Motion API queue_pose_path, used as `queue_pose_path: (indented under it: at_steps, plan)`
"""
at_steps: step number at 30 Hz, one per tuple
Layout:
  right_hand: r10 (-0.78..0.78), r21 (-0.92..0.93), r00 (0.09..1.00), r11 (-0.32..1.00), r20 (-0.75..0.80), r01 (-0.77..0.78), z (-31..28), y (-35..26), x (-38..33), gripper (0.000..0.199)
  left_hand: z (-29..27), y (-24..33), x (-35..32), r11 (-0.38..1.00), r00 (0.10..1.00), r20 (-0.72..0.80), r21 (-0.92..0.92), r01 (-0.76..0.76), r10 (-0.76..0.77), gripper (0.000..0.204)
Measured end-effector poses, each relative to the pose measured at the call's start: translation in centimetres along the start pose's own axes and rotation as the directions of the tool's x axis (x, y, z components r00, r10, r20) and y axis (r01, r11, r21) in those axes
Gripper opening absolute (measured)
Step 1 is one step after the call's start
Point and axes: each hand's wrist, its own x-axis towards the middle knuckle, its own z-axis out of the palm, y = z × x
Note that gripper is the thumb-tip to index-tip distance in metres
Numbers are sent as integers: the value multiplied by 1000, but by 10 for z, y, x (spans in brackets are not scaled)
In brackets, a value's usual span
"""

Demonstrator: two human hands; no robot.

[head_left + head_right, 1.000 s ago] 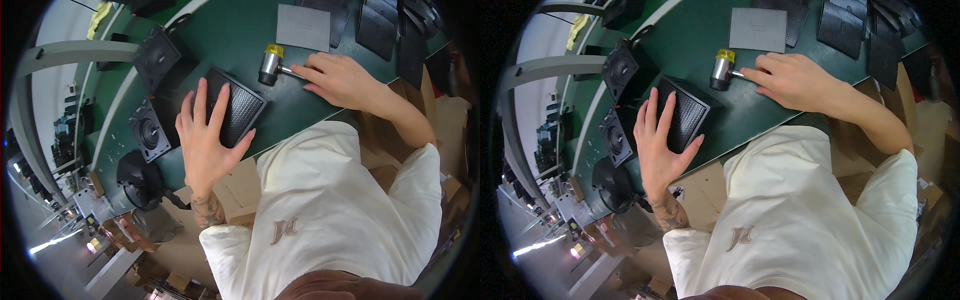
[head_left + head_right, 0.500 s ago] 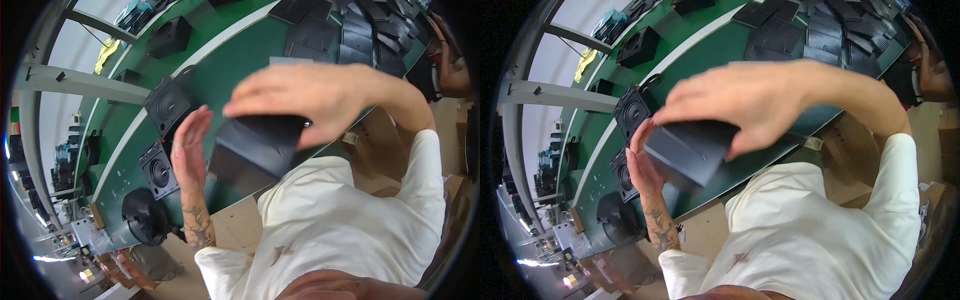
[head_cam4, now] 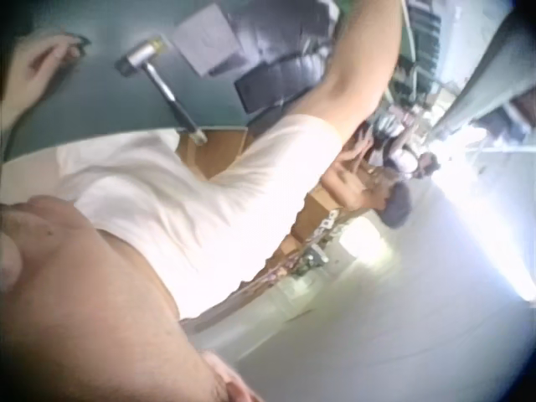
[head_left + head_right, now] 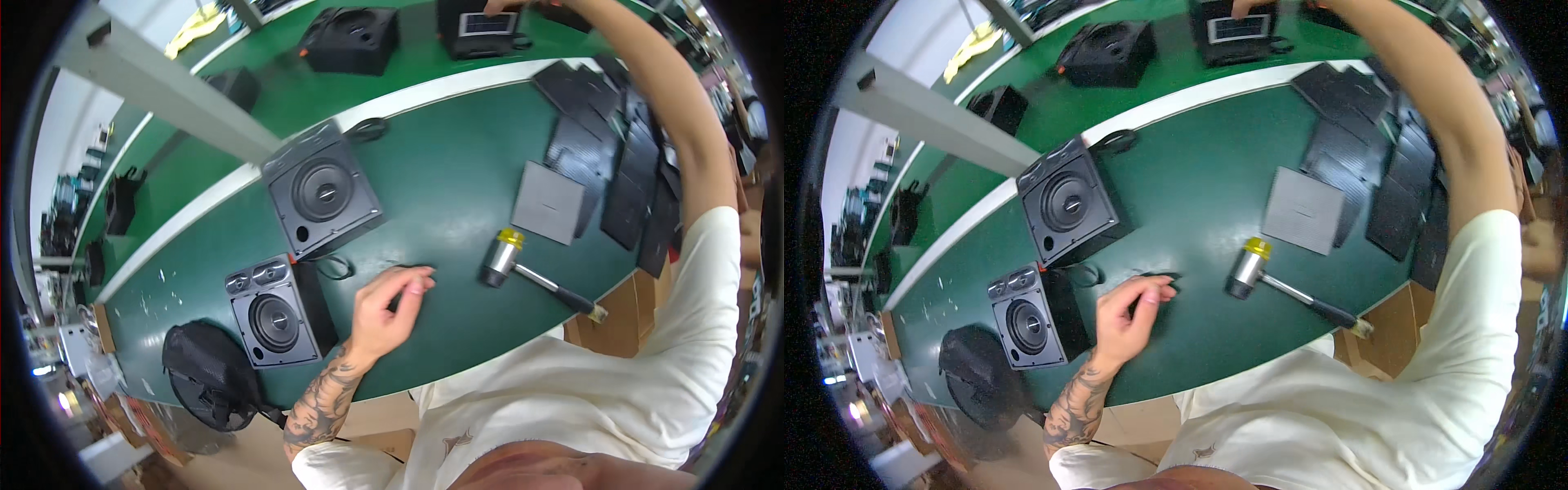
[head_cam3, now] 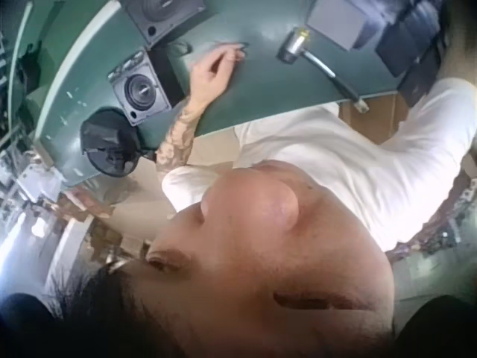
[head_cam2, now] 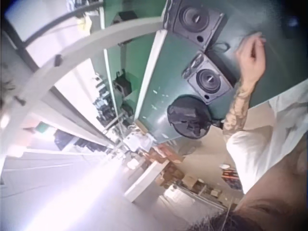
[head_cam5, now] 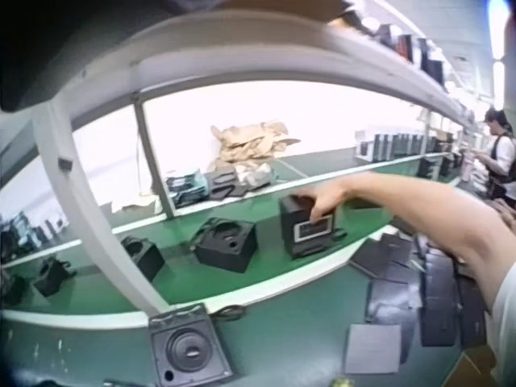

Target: The person assembles small black speaker units by attaching textured grilles to the speaker frames. They use a rubber mallet to tap the grilles into place, ensuring a secure fit. The process is repeated for multiple units, with the person handling each speaker individually and placing the finished ones on the table.

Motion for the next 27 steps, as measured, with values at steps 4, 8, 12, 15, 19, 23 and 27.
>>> queue_pose_path:
  at_steps: [4, 8, 12, 15, 19, 23, 27]
  plan:
    - [-293, -343, 929, 917, -227, 206, 22, -91, 44, 112, -4, 4, -5, 1000, 999, -34, -6, 15, -15, 16]
    - [-114, -575, 982, 818, -153, 5, 80, -132, 107, 128, -4, 0, 0, 998, 1000, -12, -53, -20, 20, 16]
    - [-169, -298, 985, 943, -33, 152, 100, -130, 149, 117, -6, -6, -5, 997, 994, -80, -26, -78, 76, 15]
    - [-226, -240, 957, 954, -182, 179, 96, -129, 122, 97, 0, -9, -2, 989, 984, -114, -39, -144, 139, 14]
    - [-428, -82, 808, 897, -404, 434, 85, -175, 10, 101, 5, -12, -3, 989, 984, -117, -38, -143, 138, 13]
    - [-571, -170, 728, 817, -379, 552, 116, -275, -101, 106, 9, -10, -1, 985, 977, -126, 15, -170, 170, 14]
    - [-934, -433, 337, 353, -116, 830, 142, -346, -47, 90, 9, -5, 3, 987, 985, -76, -25, -160, 158, 15]
